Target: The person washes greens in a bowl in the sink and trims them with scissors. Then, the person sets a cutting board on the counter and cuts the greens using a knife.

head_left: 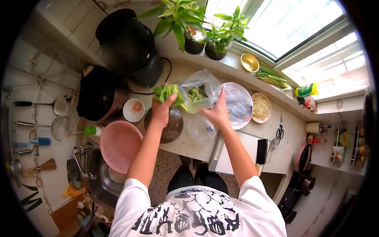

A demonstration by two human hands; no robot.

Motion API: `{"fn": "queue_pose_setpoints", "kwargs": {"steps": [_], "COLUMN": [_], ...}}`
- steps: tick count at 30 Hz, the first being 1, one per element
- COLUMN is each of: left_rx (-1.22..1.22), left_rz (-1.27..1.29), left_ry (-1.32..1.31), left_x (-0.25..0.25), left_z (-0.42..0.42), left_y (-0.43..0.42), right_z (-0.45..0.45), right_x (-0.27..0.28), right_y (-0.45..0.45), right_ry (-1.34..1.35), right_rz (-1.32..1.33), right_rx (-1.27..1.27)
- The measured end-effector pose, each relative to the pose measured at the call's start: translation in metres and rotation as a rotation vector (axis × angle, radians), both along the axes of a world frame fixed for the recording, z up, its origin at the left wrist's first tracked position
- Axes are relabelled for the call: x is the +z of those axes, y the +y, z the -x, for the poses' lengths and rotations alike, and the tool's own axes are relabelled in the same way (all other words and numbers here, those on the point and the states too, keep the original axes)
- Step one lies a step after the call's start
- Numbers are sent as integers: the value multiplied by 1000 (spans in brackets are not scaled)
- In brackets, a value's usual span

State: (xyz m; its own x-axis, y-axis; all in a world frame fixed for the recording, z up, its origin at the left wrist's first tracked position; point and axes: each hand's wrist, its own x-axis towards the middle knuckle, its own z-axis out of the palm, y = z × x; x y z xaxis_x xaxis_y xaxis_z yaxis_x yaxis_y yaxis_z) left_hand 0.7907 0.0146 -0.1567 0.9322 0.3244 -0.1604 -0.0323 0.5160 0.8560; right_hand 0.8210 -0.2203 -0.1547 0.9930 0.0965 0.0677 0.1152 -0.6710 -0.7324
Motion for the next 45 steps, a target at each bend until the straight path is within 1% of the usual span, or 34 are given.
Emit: {"fn": "queue_pose_setpoints", "kwargs": {"steps": [1, 2, 3, 4, 5, 6, 7, 8, 9, 10, 12, 14, 17, 19, 21, 23, 27, 30, 31, 34, 35, 38, 41, 44, 45], "left_rx": [-11, -110, -221, -320, -364, -390, -416, -438, -359, -307, -202, -129, -1, 68, 20, -30, 89, 135, 118, 113, 99, 70, 70, 71, 66], "left_rz": [-133, -231, -325, -424, -442, -548, -653, -757, -838, -710, -466, -432, -371, -344, -358, -403, -341, -381, -356, -517, -469, -432, -429, -423, -415], "left_ry": [-43, -35, -30, -27, -25, 6, 41, 74, 93, 91, 86, 84, 46, 12, 13, 19, -80, -110, -127, -68, -84, -100, -109, -116, -121], "left_x": [8, 11, 12, 14, 6, -3, -12, -15, -19, -22, -14, -2, 18, 39, 47, 51, 59, 70, 72, 61, 56, 46, 48, 53, 53], "left_z": [-23, -44, -68, -83, -93, -100, -104, -108, -108, -109, -112, -120, -136, -143, -148, -148, -152, -160, -160, -156, -156, -153, -145, -137, -134], "left_y": [-2, -3, -10, -15, -22, -26, -27, -29, -30, -30, -25, -13, 2, 8, 14, 13, 8, 19, 16, 3, 0, -4, -8, -9, -10], "right_z": [-2, -4, -9, -11, -14, -16, -14, -13, -16, -20, -35, -63, -110, -133, -149, -156, -169, -177, -176, -177, -173, -166, -155, -134, -127], "right_x": [3, 4, -9, -19, -25, -26, -27, -29, -30, -31, -21, -8, 22, 29, 29, 30, 42, 40, 37, 12, 9, 2, -1, 1, 0], "right_y": [1, 4, 5, 4, 2, 3, 4, 3, 1, -1, 1, 1, 10, 16, 21, 25, 28, 29, 27, 9, 2, -11, -23, -31, -33], "right_ry": [60, 122, 45, 70, 92, 117, 28, 77, 124, 172, 64, -56, -156, -184, -265, -246, -207, -244, -236, -153, -119, -149, -108, 12, -21], "right_rz": [-43, -88, -86, -129, -172, -216, -234, -283, -332, -383, -379, -341, -248, -251, -247, -237, -230, -293, -264, -206, -182, -145, -265, -500, -523], "right_rx": [-33, -65, -52, -32, -13, 7, -27, -34, -37, -36, -13, 53, 181, 225, 299, 292, 278, 280, 246, 160, 141, 105, 106, 109, 113]}}
